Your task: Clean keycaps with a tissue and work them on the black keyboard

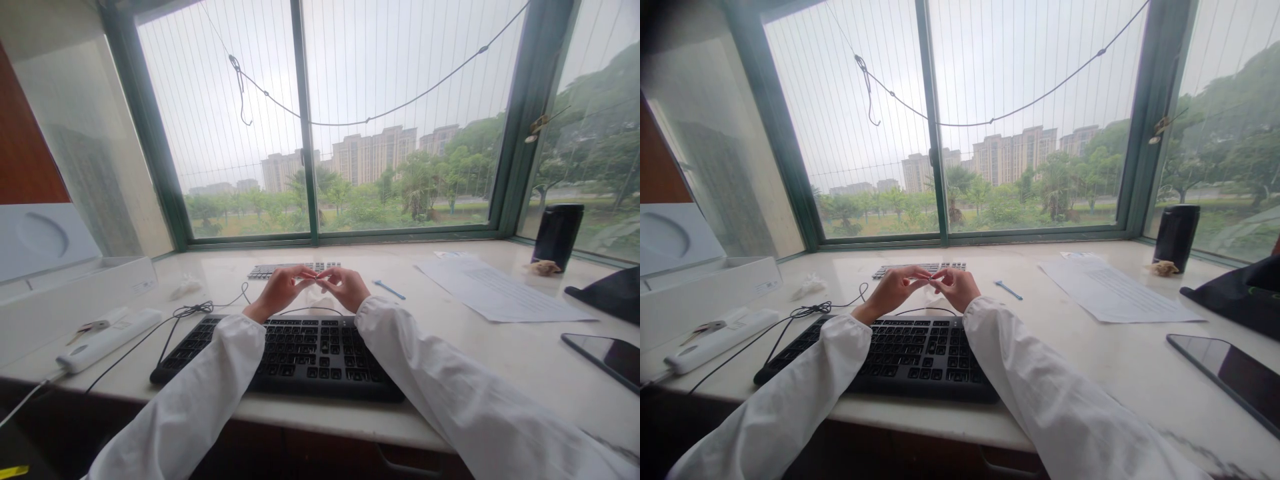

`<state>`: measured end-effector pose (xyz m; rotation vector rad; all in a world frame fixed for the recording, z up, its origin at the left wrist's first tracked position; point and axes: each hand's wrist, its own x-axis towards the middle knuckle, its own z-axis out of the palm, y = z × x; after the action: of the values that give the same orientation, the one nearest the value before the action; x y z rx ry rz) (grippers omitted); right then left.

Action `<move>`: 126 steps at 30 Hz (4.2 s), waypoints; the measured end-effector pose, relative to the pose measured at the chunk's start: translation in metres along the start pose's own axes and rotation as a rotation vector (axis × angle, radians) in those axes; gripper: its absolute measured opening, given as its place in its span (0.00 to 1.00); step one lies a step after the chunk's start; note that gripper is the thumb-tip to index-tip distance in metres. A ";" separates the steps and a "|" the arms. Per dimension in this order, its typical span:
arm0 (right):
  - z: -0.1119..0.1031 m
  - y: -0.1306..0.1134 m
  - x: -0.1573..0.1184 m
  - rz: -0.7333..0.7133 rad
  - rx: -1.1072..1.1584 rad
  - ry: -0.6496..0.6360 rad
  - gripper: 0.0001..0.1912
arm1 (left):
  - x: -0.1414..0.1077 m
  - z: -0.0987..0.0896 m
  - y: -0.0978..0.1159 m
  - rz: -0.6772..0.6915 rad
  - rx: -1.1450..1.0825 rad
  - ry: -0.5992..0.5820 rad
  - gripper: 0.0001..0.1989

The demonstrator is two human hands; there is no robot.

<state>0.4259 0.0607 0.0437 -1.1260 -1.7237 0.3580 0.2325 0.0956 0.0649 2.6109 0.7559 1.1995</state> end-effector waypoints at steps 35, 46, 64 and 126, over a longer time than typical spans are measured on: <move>0.003 0.006 -0.002 0.043 -0.099 -0.051 0.15 | -0.003 0.001 -0.009 -0.046 0.064 -0.068 0.11; 0.003 0.007 -0.003 0.046 -0.095 -0.052 0.15 | -0.004 0.000 -0.008 -0.040 0.081 -0.096 0.11; 0.003 0.009 -0.003 -0.017 -0.074 -0.003 0.10 | -0.003 0.001 -0.010 -0.044 0.097 -0.097 0.11; -0.125 0.019 -0.022 0.028 -0.181 -0.347 0.18 | -0.005 -0.005 -0.012 -0.066 0.321 -0.272 0.11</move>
<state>0.5442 0.0211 0.0745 -1.2752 -2.0793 0.4418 0.2215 0.1032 0.0603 2.8915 1.0400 0.7328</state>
